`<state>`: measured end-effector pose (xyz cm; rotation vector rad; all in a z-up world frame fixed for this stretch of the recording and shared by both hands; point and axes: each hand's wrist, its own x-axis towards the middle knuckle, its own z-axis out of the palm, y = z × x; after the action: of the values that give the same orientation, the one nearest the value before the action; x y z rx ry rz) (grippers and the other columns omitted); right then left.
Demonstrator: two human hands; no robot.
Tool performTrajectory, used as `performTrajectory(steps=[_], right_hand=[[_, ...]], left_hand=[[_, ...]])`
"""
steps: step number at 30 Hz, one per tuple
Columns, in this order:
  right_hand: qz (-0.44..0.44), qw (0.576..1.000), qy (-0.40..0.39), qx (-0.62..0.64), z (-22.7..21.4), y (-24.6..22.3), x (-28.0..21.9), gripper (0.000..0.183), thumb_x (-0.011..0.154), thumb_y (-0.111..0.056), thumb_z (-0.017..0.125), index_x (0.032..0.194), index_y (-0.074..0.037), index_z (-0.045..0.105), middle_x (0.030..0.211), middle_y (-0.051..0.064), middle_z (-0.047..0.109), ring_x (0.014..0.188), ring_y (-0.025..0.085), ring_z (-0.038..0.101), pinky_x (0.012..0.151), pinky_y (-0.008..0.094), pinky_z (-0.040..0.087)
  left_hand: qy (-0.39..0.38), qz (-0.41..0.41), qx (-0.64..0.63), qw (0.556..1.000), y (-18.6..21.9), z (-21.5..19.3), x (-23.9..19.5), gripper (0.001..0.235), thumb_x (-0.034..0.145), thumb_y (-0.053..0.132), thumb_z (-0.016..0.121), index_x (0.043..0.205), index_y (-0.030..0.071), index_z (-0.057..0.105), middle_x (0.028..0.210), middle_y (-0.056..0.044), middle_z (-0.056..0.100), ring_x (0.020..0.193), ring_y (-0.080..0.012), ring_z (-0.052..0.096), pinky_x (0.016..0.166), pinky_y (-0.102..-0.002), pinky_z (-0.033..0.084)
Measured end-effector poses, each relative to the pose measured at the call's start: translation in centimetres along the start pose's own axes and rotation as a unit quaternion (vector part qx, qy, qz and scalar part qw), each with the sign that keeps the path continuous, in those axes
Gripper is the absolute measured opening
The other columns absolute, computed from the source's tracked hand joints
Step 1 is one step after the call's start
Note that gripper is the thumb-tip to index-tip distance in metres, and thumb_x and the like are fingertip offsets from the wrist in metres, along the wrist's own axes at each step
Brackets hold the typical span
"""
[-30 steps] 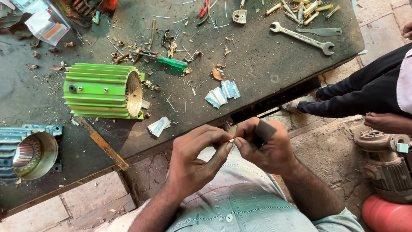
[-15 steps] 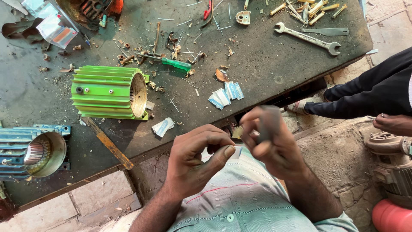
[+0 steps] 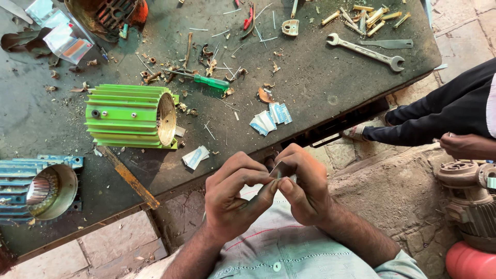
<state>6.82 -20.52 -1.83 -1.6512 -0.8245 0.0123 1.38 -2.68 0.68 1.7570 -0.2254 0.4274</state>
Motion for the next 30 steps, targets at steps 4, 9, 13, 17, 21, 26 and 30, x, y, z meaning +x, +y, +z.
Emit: performTrajectory(steps=[4,9,13,17,21,26,30], right_hand=[[0.059,0.994,-0.050,0.076,-0.4,-0.2,-0.4,0.034,0.111,-0.030,0.044,0.098,-0.002,0.057,0.089,0.008,0.055,0.073,0.014,0.052,0.065,0.029,0.044],[0.089,0.988,-0.064,0.111,-0.2,0.5,-1.4,0.032,0.112,-0.030,0.043,0.096,-0.004,0.053,0.082,0.003,0.053,0.068,0.011,0.051,0.063,0.029,0.042],[0.117,0.977,-0.041,0.174,0.2,1.3,-2.8,0.031,0.110,-0.032,0.042,0.097,-0.005,0.051,0.081,0.004,0.053,0.062,0.012,0.048,0.054,0.029,0.040],[0.225,0.876,0.034,0.425,0.3,1.6,-3.4,0.021,0.103,-0.026,0.050,0.092,-0.008,0.048,0.076,0.004,0.045,0.057,0.009,0.043,0.046,0.027,0.035],[0.131,0.883,0.082,0.443,-1.7,1.6,-2.2,0.039,0.111,-0.040,0.047,0.088,-0.009,0.045,0.079,0.006,0.043,0.053,0.008,0.045,0.038,0.027,0.042],[0.182,0.895,0.027,0.407,-2.4,1.6,-0.9,0.035,0.110,-0.036,0.055,0.102,-0.003,0.050,0.087,0.004,0.046,0.063,0.009,0.043,0.048,0.021,0.036],[0.239,0.913,0.005,0.329,-2.5,1.2,-0.6,0.024,0.100,-0.016,0.069,0.111,0.003,0.060,0.078,0.002,0.056,0.059,0.004,0.044,0.048,0.020,0.033]], left_hand=[[-0.018,-0.090,-0.206,0.974,-0.9,0.1,-0.9,0.011,0.091,-0.004,0.080,0.099,-0.001,0.072,0.097,-0.010,0.071,0.085,-0.0122,0.066,0.070,-0.026,0.054],[-0.002,-0.164,-0.352,0.922,-1.7,1.2,-1.6,0.008,0.092,-0.003,0.077,0.097,-0.004,0.071,0.098,-0.011,0.071,0.087,-0.0144,0.065,0.074,-0.027,0.053],[0.017,-0.168,-0.311,0.936,-1.5,2.1,-2.8,0.008,0.096,0.001,0.075,0.096,-0.004,0.068,0.096,-0.009,0.069,0.090,-0.0139,0.065,0.081,-0.027,0.055],[0.043,-0.170,-0.293,0.940,-2.8,2.1,-2.7,0.008,0.100,0.003,0.073,0.095,-0.002,0.067,0.097,-0.008,0.070,0.089,-0.0130,0.066,0.080,-0.027,0.056],[0.070,-0.205,-0.383,0.898,-4.0,0.8,-2.0,0.010,0.100,0.005,0.072,0.102,-0.002,0.066,0.101,-0.009,0.069,0.093,-0.0123,0.064,0.082,-0.027,0.055],[-0.005,-0.230,-0.214,0.949,-2.6,0.1,-1.7,0.011,0.100,0.003,0.068,0.110,-0.002,0.067,0.103,-0.005,0.068,0.093,-0.0106,0.064,0.083,-0.025,0.055],[-0.025,-0.170,-0.153,0.973,-1.8,-0.1,-0.8,0.009,0.103,0.002,0.066,0.112,0.000,0.067,0.109,-0.005,0.067,0.100,-0.0112,0.065,0.087,-0.025,0.055]])
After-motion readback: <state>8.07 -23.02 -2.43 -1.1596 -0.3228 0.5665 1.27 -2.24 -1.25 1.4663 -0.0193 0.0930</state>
